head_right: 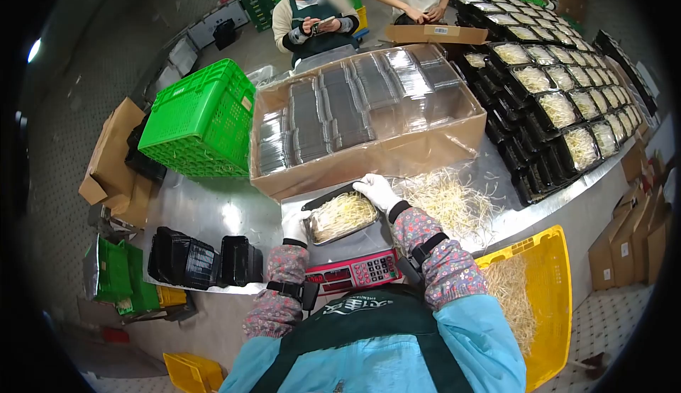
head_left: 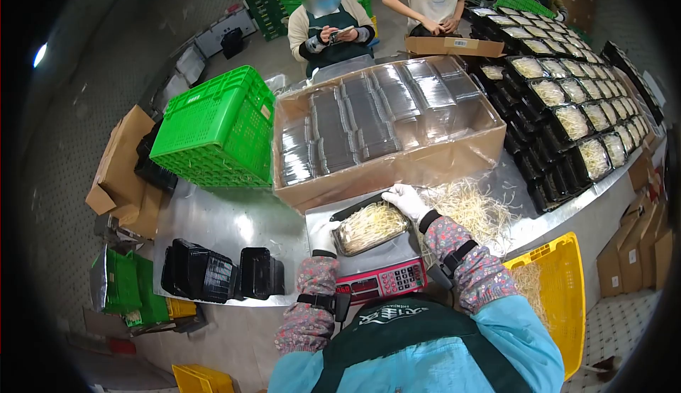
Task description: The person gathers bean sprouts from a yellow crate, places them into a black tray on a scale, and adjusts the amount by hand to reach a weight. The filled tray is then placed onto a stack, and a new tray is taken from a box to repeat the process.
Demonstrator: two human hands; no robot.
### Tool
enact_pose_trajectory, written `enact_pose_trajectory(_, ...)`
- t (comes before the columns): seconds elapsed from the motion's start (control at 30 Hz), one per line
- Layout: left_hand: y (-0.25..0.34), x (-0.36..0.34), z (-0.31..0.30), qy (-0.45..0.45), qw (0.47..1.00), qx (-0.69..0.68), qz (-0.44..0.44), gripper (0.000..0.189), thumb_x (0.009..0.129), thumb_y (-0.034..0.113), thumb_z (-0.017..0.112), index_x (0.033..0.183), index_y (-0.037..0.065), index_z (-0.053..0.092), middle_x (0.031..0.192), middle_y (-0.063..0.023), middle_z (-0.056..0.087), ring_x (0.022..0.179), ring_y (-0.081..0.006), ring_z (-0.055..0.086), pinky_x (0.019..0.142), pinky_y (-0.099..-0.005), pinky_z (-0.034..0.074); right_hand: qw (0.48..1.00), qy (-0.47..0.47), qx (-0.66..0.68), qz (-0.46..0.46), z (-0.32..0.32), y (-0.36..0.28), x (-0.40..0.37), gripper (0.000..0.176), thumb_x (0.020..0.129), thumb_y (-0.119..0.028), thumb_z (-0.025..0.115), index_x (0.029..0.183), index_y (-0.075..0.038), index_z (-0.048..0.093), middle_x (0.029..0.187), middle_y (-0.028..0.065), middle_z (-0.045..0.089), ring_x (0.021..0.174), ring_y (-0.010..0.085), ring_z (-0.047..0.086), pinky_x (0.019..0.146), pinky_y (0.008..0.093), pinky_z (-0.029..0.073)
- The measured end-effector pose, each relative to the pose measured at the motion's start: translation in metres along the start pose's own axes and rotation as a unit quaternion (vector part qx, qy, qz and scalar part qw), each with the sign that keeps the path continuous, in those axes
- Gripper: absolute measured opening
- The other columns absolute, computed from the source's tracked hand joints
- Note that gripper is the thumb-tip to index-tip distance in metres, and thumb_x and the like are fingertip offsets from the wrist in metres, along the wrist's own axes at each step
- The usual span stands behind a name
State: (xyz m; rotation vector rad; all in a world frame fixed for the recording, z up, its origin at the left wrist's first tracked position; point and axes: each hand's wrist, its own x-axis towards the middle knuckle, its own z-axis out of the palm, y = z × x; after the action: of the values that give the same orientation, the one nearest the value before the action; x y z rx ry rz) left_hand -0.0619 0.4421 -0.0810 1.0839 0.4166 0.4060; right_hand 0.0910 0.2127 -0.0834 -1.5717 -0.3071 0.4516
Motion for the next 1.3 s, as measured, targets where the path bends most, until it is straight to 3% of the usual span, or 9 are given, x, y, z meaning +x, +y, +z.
enact_pose_trajectory(0.17,0.0,-0.011,0.003,-0.003,0.984,0.138,0.115,0.019,0.085,0.008,0.071,0.101,0.0,0.065,0.092,-0.0059,0.067,0.079,-0.0164,0.062,0.071,-0.0278,0.051,0.998,-0.019,-0.045,0.029,-0.007,-0.024,-0.022,0.035,0.084,-0.037,0.072,0.086,-0.004,0.064,0.074,0.0024,0.061,0.071,0.011,0.054,0.066,0.0284,0.046)
enact_pose_trajectory(0.37,0.045,-0.092,0.004,-0.077,0.972,0.0,-0.224,0.02,0.088,0.004,0.061,0.107,0.002,0.054,0.102,-0.0144,0.062,0.084,-0.0285,0.066,0.069,-0.0392,0.057,0.969,-0.152,0.059,0.187,-0.031,-0.049,-0.099,0.04,0.082,-0.022,0.076,0.092,-0.01,0.039,0.07,0.0072,0.061,0.05,0.0152,0.061,0.035,0.0266,0.046)
enact_pose_trajectory(0.77,0.032,-0.062,-0.037,-0.033,0.97,0.234,-0.05,0.027,0.081,0.006,0.07,0.099,0.0,0.051,0.089,-0.0144,0.061,0.074,-0.03,0.067,0.064,-0.0396,0.058,0.963,-0.179,-0.049,0.196,-0.003,-0.072,-0.124,0.031,0.09,-0.035,0.065,0.083,-0.009,0.049,0.062,0.0049,0.061,0.042,0.0101,0.055,0.033,0.0239,0.039)
enact_pose_trajectory(0.83,0.06,-0.064,-0.009,0.016,0.828,0.527,0.189,0.048,0.079,0.013,0.072,0.118,-0.005,0.049,0.121,-0.0237,0.054,0.12,-0.0386,0.052,0.098,-0.0498,0.044,0.891,-0.115,-0.431,-0.088,-0.01,-0.062,-0.106,0.053,0.09,-0.057,0.052,0.086,-0.004,0.056,0.069,0.0143,0.063,0.065,0.0314,0.065,0.062,0.0431,0.051)
enact_pose_trajectory(0.97,0.075,-0.062,0.061,-0.092,0.676,0.63,0.371,0.079,0.079,0.027,0.068,0.141,-0.008,0.032,0.15,-0.027,0.026,0.142,-0.0425,0.018,0.114,-0.0537,0.017,0.934,0.05,-0.321,-0.15,0.008,-0.131,-0.093,0.049,0.093,-0.056,0.047,0.089,-0.008,0.06,0.078,0.0149,0.065,0.079,0.0359,0.064,0.072,0.0452,0.048)
enact_pose_trajectory(1.1,0.039,-0.046,0.1,-0.195,0.443,0.835,0.264,0.085,0.085,0.055,0.05,0.151,0.009,0.021,0.158,-0.0166,0.016,0.146,-0.0381,0.009,0.114,-0.0581,0.008,0.859,0.026,-0.433,-0.271,0.059,-0.103,-0.063,0.051,0.094,-0.051,0.044,0.122,-0.01,0.055,0.122,0.0124,0.057,0.117,0.0305,0.051,0.1,0.0545,0.035)
enact_pose_trajectory(1.17,-0.006,-0.012,0.073,-0.276,0.82,0.467,0.185,0.075,0.092,0.061,0.028,0.152,0.017,0.022,0.159,-0.0088,0.018,0.147,-0.031,0.012,0.117,-0.0521,0.009,0.848,-0.039,-0.486,-0.21,0.066,-0.078,-0.062,0.058,0.096,-0.052,0.04,0.137,-0.012,0.045,0.141,0.0169,0.045,0.129,0.0328,0.044,0.106,0.0581,0.028)
enact_pose_trajectory(1.23,-0.003,-0.012,0.077,-0.283,0.818,0.46,0.196,0.072,0.093,0.06,0.026,0.151,0.018,0.022,0.159,-0.008,0.018,0.147,-0.0295,0.013,0.116,-0.0535,0.01,0.868,-0.043,-0.46,-0.184,0.069,-0.076,-0.058,0.059,0.096,-0.054,0.037,0.138,-0.012,0.045,0.144,0.0179,0.042,0.132,0.033,0.042,0.108,0.0566,0.027)
enact_pose_trajectory(1.3,0.022,-0.032,0.097,-0.172,0.36,0.886,0.237,0.07,0.093,0.058,0.028,0.151,0.019,0.022,0.159,-0.0092,0.018,0.146,-0.0299,0.014,0.113,-0.057,0.012,0.884,-0.059,-0.438,-0.154,0.07,-0.077,-0.056,0.06,0.097,-0.055,0.036,0.139,-0.012,0.045,0.145,0.0175,0.041,0.132,0.0329,0.041,0.108,0.0544,0.027)
